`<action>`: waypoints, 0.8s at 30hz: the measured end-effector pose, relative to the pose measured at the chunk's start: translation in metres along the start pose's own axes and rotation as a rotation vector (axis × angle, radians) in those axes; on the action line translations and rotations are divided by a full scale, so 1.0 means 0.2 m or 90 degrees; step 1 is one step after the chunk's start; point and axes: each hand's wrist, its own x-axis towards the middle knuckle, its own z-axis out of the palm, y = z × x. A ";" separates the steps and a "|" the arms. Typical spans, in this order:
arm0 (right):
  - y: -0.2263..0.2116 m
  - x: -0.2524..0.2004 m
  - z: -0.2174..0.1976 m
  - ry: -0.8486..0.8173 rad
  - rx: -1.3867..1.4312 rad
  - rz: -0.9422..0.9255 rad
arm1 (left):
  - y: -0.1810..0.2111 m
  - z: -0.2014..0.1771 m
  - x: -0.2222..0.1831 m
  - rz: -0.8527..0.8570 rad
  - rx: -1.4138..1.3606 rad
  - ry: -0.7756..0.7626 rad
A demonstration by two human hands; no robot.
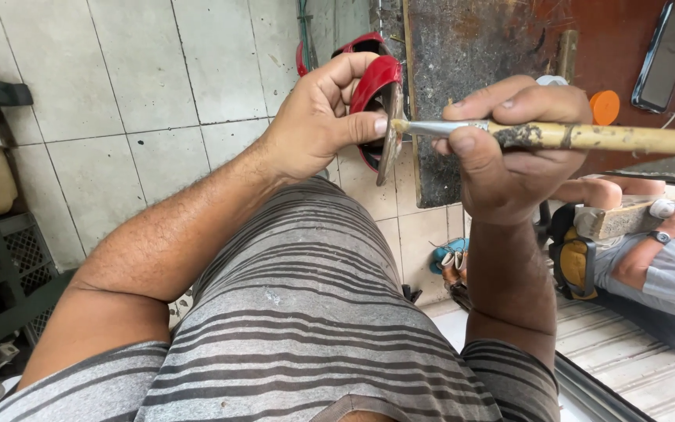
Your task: Applying adhesive to a shoe sole using a brush at a repair workbench.
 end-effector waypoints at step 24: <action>0.01 -0.04 -0.08 -0.084 0.084 -0.010 | 0.07 -0.01 -0.03 0.048 0.183 -0.081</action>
